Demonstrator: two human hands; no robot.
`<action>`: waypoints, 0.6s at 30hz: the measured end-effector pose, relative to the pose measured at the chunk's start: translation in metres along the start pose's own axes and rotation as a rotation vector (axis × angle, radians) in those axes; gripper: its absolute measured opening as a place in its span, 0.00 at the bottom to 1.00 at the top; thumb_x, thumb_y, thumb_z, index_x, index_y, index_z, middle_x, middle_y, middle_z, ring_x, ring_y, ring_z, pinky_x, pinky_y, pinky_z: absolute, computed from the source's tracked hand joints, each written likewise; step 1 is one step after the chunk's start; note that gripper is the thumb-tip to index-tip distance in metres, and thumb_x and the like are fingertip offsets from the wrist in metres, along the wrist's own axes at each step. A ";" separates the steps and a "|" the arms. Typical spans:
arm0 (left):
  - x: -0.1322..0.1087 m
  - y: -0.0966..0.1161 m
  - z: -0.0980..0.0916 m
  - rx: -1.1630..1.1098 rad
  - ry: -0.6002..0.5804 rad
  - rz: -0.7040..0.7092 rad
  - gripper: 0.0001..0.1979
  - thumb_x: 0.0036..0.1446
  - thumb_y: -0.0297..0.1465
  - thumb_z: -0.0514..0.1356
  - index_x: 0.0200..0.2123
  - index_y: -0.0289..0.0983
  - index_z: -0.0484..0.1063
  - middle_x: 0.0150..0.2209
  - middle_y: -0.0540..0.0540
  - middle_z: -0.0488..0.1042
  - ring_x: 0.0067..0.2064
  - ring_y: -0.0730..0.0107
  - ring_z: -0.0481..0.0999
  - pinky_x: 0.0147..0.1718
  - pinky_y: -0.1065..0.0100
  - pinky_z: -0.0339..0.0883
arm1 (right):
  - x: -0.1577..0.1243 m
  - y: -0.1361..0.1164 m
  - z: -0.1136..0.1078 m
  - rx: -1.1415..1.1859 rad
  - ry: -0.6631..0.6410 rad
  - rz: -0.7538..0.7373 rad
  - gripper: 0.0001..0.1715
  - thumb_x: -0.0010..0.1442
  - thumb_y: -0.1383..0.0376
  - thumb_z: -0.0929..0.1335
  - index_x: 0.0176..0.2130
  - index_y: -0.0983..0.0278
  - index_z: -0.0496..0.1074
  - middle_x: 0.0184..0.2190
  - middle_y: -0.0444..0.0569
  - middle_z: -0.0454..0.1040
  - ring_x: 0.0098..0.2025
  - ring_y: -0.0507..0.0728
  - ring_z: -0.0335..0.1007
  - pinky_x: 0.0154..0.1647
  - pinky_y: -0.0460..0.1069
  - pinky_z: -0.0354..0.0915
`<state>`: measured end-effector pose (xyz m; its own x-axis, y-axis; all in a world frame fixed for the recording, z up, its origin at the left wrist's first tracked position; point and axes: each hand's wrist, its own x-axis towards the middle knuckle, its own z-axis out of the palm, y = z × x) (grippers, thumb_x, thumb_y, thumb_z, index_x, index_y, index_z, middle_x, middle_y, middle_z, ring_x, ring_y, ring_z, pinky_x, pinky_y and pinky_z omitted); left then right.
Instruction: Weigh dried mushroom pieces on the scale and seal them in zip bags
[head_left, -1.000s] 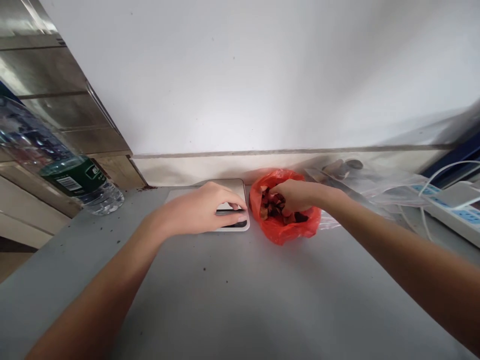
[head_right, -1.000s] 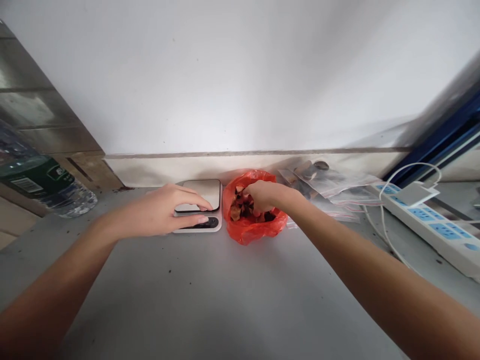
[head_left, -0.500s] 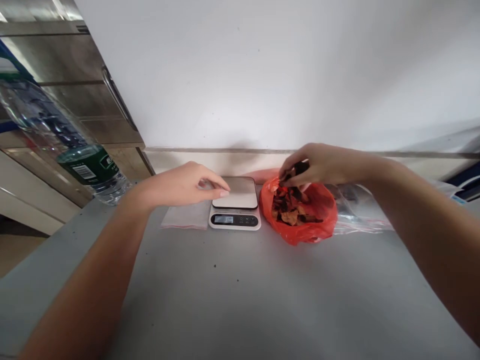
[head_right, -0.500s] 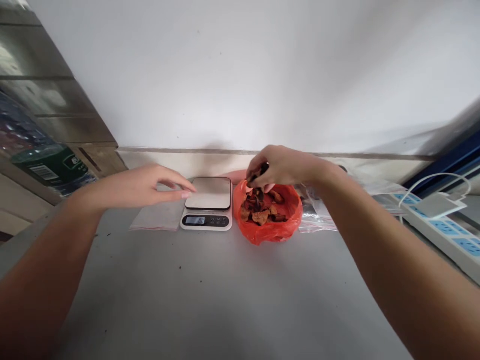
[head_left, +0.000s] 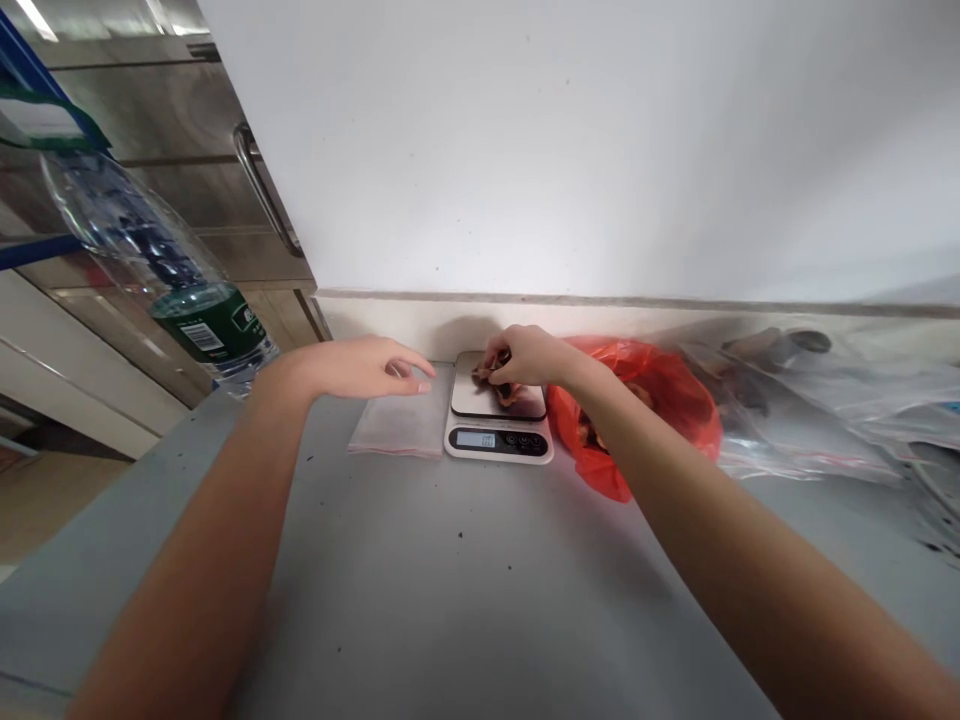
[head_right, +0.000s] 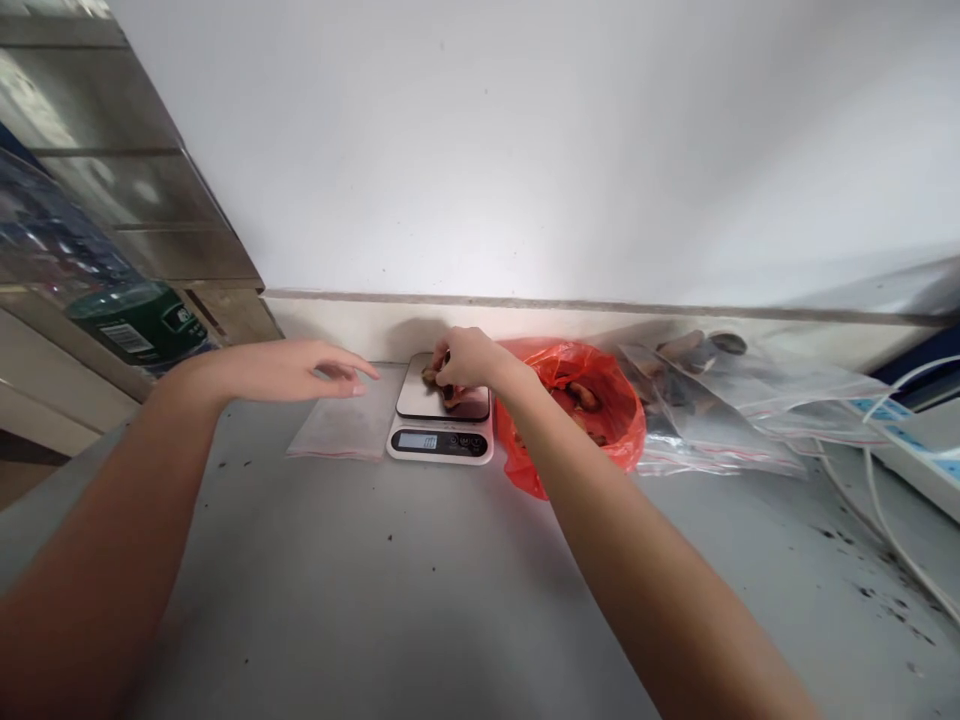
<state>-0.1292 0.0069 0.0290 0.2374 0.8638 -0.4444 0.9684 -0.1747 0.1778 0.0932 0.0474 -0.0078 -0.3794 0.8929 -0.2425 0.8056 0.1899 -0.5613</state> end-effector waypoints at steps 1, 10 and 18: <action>0.000 0.000 0.000 0.001 -0.008 0.007 0.37 0.61 0.54 0.52 0.70 0.48 0.66 0.69 0.48 0.71 0.65 0.50 0.73 0.58 0.63 0.68 | -0.001 -0.001 0.001 -0.012 -0.005 0.007 0.12 0.54 0.79 0.71 0.37 0.65 0.77 0.33 0.49 0.82 0.27 0.53 0.76 0.29 0.47 0.70; 0.003 0.009 0.004 -0.011 -0.039 0.032 0.35 0.63 0.53 0.52 0.70 0.50 0.64 0.70 0.48 0.69 0.65 0.51 0.72 0.60 0.59 0.66 | -0.022 -0.003 -0.009 -0.145 0.031 -0.009 0.23 0.65 0.65 0.72 0.58 0.62 0.77 0.46 0.53 0.84 0.37 0.57 0.81 0.43 0.50 0.71; 0.007 0.017 0.005 0.010 -0.063 0.018 0.35 0.63 0.53 0.51 0.69 0.50 0.66 0.68 0.48 0.71 0.64 0.51 0.73 0.59 0.61 0.67 | -0.029 0.026 -0.010 -0.095 0.168 -0.142 0.16 0.67 0.62 0.70 0.53 0.61 0.81 0.52 0.54 0.83 0.52 0.62 0.78 0.50 0.52 0.71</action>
<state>-0.1106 0.0076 0.0246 0.2592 0.8290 -0.4955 0.9645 -0.1952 0.1780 0.1291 0.0307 -0.0074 -0.4171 0.9085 -0.0270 0.7916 0.3486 -0.5018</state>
